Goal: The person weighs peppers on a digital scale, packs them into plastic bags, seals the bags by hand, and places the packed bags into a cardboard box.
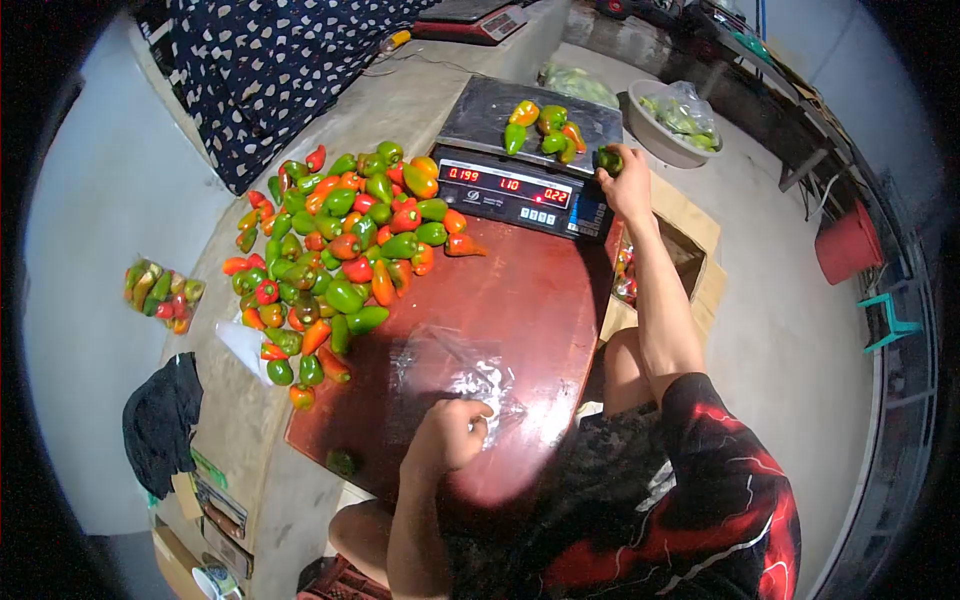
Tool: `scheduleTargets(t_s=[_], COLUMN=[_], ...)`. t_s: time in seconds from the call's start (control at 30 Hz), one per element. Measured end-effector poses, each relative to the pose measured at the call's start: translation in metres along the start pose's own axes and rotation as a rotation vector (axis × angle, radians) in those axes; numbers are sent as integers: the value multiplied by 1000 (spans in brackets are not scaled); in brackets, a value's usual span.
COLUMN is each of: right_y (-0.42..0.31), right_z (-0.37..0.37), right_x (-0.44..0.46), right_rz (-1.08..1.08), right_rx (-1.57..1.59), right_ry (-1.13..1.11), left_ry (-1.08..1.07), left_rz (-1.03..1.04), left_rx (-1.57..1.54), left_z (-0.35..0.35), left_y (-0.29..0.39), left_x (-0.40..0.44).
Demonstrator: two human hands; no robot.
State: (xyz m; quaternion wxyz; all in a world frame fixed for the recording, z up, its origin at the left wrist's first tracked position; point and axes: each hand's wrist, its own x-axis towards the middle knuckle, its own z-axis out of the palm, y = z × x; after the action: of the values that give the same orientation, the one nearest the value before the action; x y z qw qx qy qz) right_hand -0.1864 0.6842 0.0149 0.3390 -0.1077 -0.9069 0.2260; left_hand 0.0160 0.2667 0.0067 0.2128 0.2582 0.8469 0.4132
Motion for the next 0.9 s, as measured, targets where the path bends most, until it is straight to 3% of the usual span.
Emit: scheduleTargets(t_s=[0.07,0.2,0.47,0.67,0.73,0.9], right_y=[-17,-22,-19,-25,-40,-67], right_z=[-8,2,17,16,9,13], right_x=[2,11,11,11,10,2], right_rz=[80,39,47,29,-123,-258], right_rx=[-14,-57,-72,-84,-151,-377], right_ry=[-45,58,10,30,35,-79], left_ry=[2,12,55,-36,-36,-23], left_rz=[-7,4,-6,-87,-95,-108], left_rx=[-4,33,-10,58,69,88], left_z=[-1,-4,-6,-11,-9,-8], left_y=[-2,-1,1,7,5,8], left_x=[1,1,1,0,1,0])
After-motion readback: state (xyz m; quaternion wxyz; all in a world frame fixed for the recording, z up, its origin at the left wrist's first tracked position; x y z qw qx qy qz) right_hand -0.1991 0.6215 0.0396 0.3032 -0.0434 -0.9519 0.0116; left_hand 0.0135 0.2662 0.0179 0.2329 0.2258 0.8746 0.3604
